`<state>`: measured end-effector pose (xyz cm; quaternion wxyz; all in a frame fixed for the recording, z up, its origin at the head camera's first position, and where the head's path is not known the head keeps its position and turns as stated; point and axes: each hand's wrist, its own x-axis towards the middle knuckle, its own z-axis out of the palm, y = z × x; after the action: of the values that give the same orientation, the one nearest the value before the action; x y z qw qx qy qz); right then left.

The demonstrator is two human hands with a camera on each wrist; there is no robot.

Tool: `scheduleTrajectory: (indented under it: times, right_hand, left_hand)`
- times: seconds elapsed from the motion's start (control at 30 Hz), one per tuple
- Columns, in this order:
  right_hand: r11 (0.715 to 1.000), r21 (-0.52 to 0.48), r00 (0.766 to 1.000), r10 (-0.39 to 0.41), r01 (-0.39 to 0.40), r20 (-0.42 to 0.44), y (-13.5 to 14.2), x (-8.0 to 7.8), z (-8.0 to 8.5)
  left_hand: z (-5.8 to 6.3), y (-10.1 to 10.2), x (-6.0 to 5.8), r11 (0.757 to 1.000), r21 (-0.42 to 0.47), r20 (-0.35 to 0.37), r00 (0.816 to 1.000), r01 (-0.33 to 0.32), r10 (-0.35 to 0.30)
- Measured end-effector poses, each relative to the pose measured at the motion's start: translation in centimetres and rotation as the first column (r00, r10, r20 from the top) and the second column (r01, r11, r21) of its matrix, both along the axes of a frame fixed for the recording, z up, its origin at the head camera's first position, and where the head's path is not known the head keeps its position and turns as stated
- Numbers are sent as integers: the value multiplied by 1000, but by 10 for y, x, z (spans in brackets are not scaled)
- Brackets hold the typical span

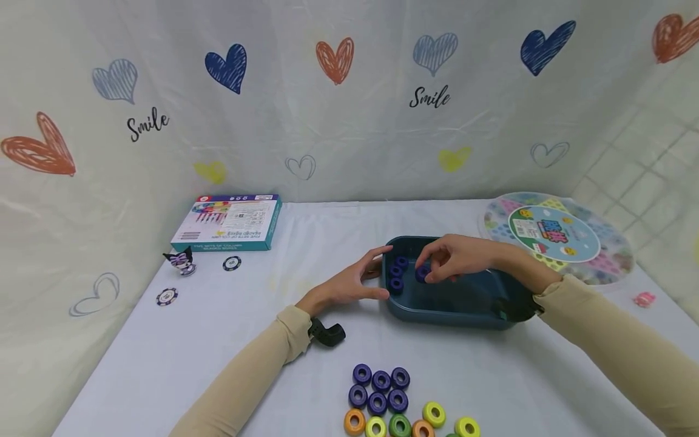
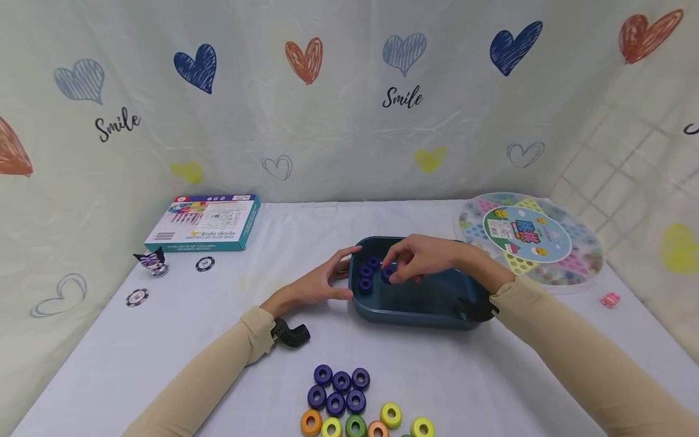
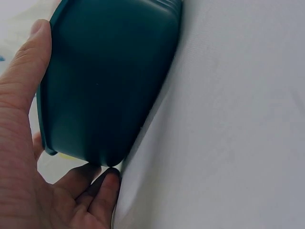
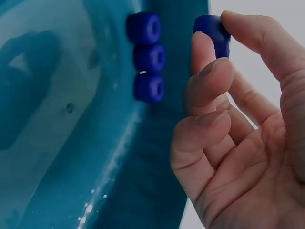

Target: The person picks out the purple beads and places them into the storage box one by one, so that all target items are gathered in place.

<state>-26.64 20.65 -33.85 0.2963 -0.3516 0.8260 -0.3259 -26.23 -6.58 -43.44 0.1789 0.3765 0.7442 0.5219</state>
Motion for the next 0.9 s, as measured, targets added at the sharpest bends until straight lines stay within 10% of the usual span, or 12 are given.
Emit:
scheduleTrajectory:
  times: [0.5, 0.9]
  right_hand:
    - [946, 304, 985, 61, -108, 159, -37, -15, -18]
    - [943, 324, 978, 10, -78, 206, -46, -10, -20]
  left_hand:
    - [0, -1, -1, 1000, 15, 6, 1000, 17, -17]
    - [-1, -1, -2, 1000, 12, 7, 1000, 10, -10]
